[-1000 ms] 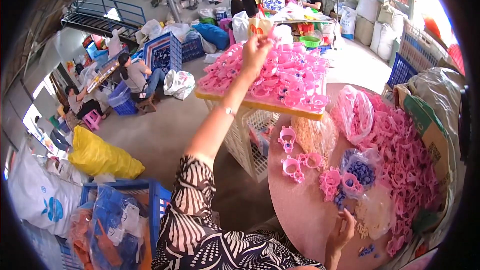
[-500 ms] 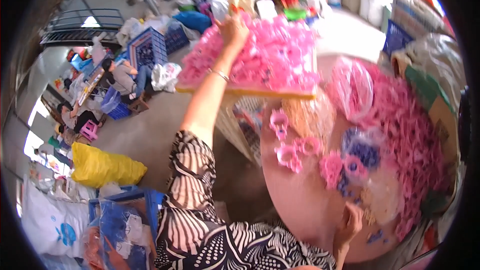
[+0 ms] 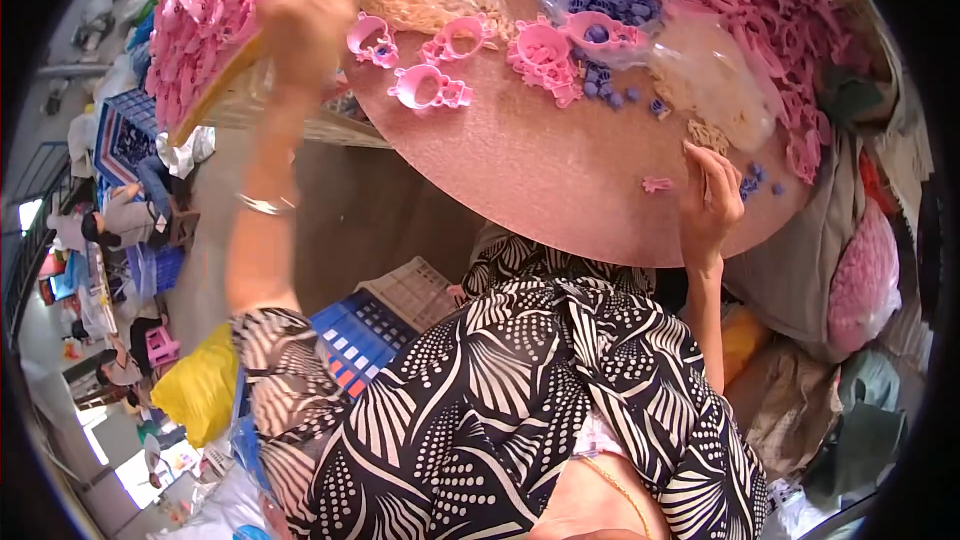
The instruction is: Assembling small plastic toy parts at a workshop table.
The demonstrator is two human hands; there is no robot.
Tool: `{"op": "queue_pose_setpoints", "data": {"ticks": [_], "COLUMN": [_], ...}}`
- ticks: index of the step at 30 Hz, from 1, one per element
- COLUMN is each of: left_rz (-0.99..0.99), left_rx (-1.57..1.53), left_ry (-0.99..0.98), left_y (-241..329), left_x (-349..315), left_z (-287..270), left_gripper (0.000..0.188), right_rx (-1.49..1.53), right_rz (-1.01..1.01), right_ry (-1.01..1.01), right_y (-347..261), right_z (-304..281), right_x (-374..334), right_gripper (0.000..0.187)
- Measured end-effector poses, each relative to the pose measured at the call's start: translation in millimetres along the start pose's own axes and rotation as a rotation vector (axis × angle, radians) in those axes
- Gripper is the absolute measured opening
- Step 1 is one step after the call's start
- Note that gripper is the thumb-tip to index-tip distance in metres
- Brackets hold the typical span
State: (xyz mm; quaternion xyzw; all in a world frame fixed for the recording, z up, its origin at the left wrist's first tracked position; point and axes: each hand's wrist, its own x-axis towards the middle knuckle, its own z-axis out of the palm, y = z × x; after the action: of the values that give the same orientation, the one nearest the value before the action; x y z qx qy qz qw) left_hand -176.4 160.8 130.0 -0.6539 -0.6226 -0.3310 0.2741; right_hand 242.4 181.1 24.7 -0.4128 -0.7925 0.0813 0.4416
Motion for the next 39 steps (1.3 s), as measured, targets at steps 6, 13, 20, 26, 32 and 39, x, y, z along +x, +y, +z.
{"op": "queue_pose_setpoints", "data": {"ticks": [6, 13, 20, 26, 32, 39], "left_rz": [-0.376, -0.503, -0.413, -0.477, -0.670, -0.844], "left_rx": [0.074, 0.191, -0.136, -0.176, 0.017, -0.270], "left_ry": [-0.239, -0.305, -0.302, -0.123, -0.144, -0.011], "left_y": [109, 118, 140, 173, 186, 183], "left_x": [-139, -155, -169, -173, -162, -176], "left_z": [1, 18, 4, -16, -2, 9], "left_gripper": [0.045, 0.058, 0.037, 0.044, 0.063, 0.042], "right_rx": [0.018, 0.009, 0.040, -0.169, -0.101, 0.706], "right_rz": [-0.012, 0.031, -0.090, -0.017, 0.074, 0.453], "right_ry": [-0.001, -0.007, -0.281, -0.353, -0.355, -0.411], "right_y": [-2, 1, -18, -30, -45, -71], "right_z": [-9, -9, 43, 88, 77, 75], "right_x": [-10, -13, 23, 33, 35, 35], "right_gripper": [0.018, 0.016, 0.017, 0.022, 0.019, 0.017]}}
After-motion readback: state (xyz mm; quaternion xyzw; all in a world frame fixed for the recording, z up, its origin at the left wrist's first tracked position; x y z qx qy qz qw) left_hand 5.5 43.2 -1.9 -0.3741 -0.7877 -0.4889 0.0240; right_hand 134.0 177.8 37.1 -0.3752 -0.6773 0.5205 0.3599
